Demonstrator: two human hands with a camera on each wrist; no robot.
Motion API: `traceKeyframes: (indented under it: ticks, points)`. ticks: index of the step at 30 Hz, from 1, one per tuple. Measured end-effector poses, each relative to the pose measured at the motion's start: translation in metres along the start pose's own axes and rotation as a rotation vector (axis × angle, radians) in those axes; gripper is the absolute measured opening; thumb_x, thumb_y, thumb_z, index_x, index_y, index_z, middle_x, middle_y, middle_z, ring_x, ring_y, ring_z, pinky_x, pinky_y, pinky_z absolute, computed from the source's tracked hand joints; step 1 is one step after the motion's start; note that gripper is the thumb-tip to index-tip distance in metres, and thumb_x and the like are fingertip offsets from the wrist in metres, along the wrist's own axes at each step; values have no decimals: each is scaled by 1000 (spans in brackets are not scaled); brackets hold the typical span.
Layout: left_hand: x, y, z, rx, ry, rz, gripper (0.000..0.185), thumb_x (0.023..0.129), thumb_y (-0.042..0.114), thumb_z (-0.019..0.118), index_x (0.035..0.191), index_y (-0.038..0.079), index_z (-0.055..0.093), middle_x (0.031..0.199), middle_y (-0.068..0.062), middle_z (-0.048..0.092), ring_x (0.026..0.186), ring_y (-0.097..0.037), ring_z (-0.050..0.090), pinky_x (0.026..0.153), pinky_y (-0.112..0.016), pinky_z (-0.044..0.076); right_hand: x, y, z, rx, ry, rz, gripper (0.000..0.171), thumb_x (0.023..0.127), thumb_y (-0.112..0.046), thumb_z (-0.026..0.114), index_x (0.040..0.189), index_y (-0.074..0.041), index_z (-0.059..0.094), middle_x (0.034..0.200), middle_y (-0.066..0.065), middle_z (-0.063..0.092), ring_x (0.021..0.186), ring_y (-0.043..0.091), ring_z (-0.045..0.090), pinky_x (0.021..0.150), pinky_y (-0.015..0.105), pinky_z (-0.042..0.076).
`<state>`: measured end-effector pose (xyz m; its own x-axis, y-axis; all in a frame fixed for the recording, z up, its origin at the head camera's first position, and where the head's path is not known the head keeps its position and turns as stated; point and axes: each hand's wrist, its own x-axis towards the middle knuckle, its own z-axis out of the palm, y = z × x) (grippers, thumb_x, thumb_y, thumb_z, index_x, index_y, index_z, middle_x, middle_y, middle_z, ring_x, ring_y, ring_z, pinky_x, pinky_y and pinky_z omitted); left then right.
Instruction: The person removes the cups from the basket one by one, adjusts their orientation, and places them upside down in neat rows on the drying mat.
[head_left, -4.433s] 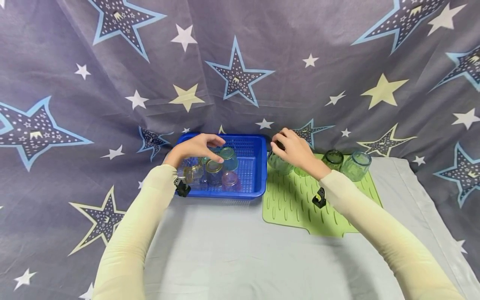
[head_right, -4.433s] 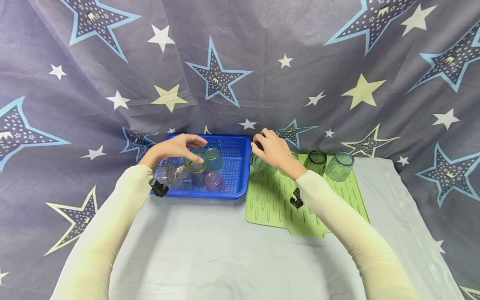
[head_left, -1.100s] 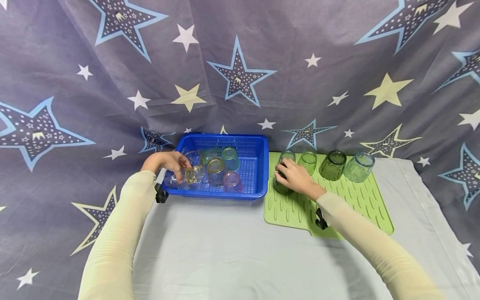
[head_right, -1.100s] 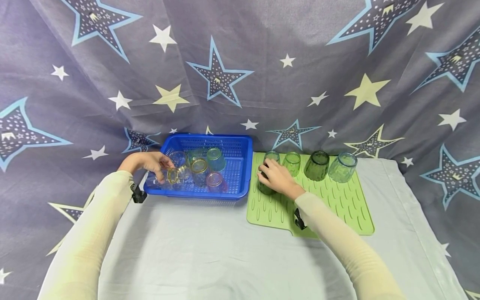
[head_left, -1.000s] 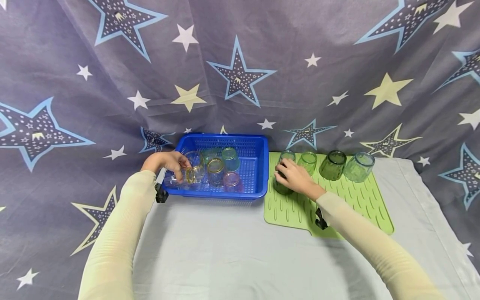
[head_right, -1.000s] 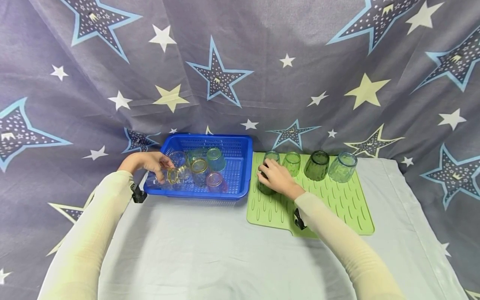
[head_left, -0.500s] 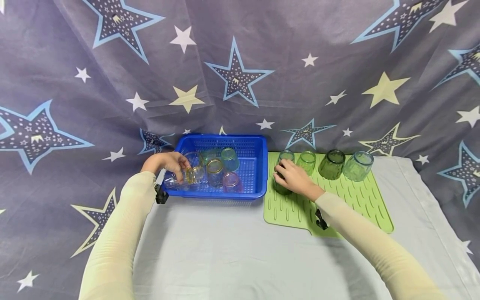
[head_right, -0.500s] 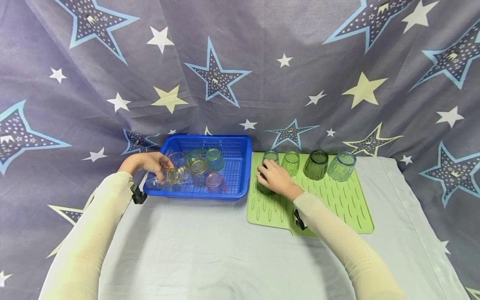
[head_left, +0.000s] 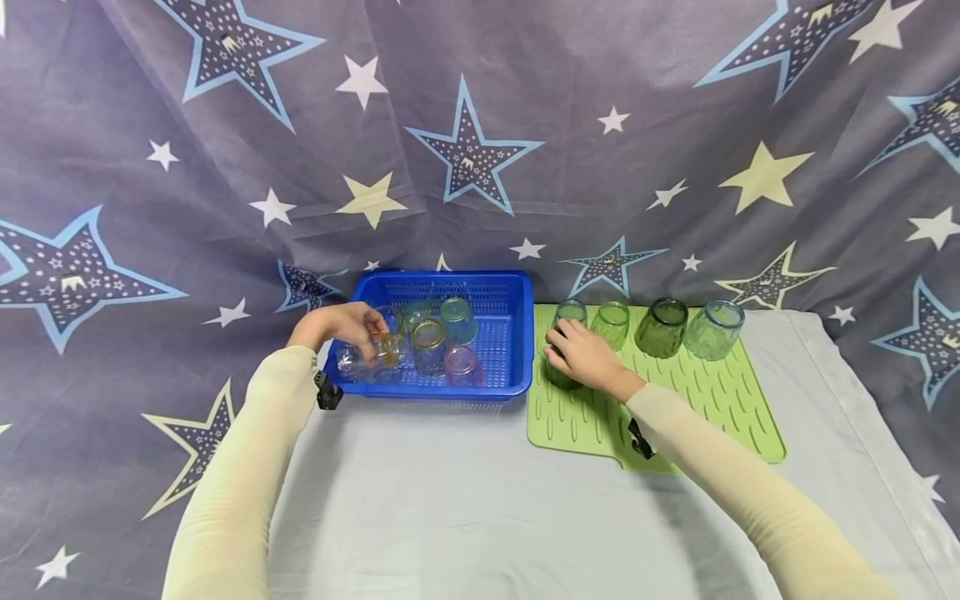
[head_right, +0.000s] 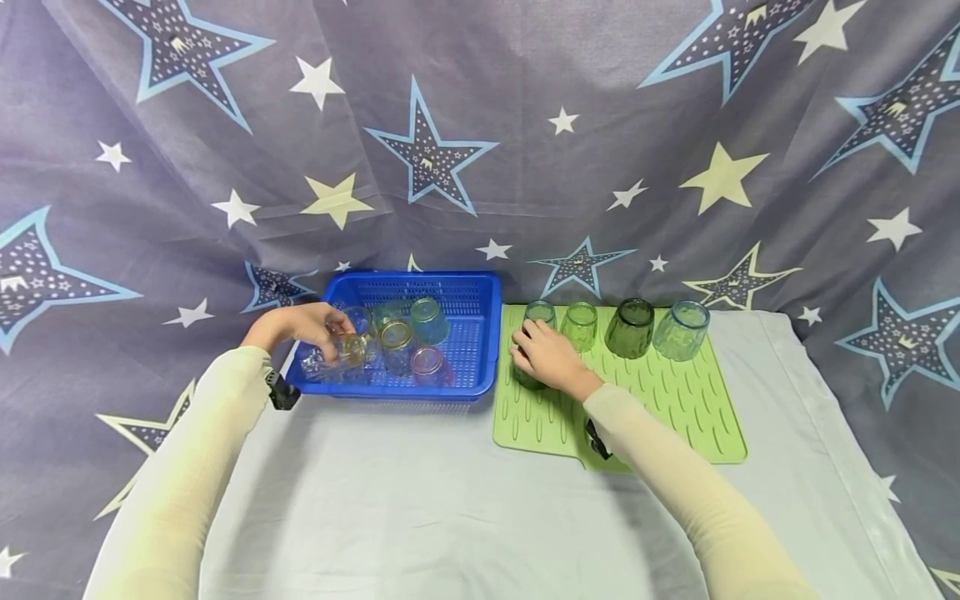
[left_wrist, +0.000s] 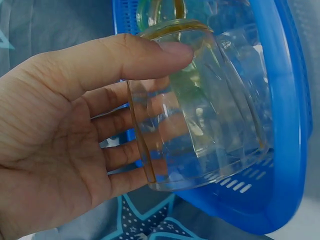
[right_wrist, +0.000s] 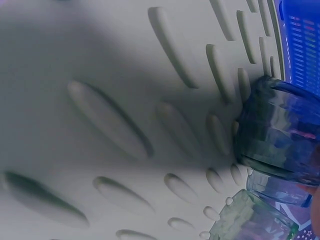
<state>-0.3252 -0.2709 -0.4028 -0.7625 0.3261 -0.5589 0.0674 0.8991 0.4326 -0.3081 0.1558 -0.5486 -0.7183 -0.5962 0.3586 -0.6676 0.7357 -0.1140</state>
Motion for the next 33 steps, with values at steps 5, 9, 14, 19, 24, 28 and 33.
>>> traceKeyframes:
  ticks: [5, 9, 14, 19, 24, 28, 33]
  points:
    - [2, 9, 1, 20, 27, 50, 65, 69, 6, 86, 129, -2, 63, 128, -20, 63, 116, -31, 59, 98, -45, 54, 0, -1, 0, 5, -8, 6, 18, 104, -24, 54, 104, -9, 62, 105, 13, 56, 95, 29, 53, 71, 41, 54]
    - [2, 20, 1, 26, 56, 101, 62, 69, 5, 86, 127, 0, 65, 125, -17, 64, 111, -28, 58, 96, -44, 54, -1, -1, 1, 8, 4, 9, 18, 104, -24, 54, 105, -9, 63, 104, 12, 56, 95, 29, 53, 71, 41, 54]
    - [5, 31, 0, 38, 98, 172, 61, 69, 5, 84, 127, 1, 66, 125, -17, 64, 111, -29, 59, 97, -46, 54, 0, -1, 2, 12, 5, 19, 17, 104, -24, 55, 104, -9, 63, 103, 12, 55, 95, 29, 53, 71, 41, 54]
    - [8, 42, 0, 43, 163, 224, 58, 69, 7, 86, 124, 3, 68, 125, -17, 66, 111, -31, 62, 98, -50, 53, 0, -1, 1, 18, -2, 21, 18, 104, -25, 54, 104, -9, 63, 103, 11, 55, 95, 28, 53, 73, 41, 53]
    - [10, 51, 1, -15, 218, 273, 57, 72, 8, 87, 126, 4, 68, 130, -18, 66, 121, -35, 62, 105, -51, 51, 0, -2, 1, 22, 4, 20, 18, 104, -25, 54, 104, -8, 62, 102, 12, 55, 94, 29, 53, 74, 41, 52]
    - [13, 57, 2, -96, 245, 321, 58, 77, 10, 88, 130, 5, 66, 133, -18, 64, 130, -36, 59, 111, -51, 47, 0, -2, 1, 26, 6, 24, 17, 104, -24, 55, 103, -8, 62, 101, 12, 54, 93, 29, 52, 74, 41, 51]
    - [19, 63, 4, -194, 294, 378, 60, 80, 12, 87, 134, 6, 63, 135, -17, 64, 130, -35, 58, 112, -50, 46, 0, -2, 1, 23, 18, 23, 16, 104, -23, 55, 103, -8, 62, 100, 12, 54, 91, 28, 52, 72, 41, 51]
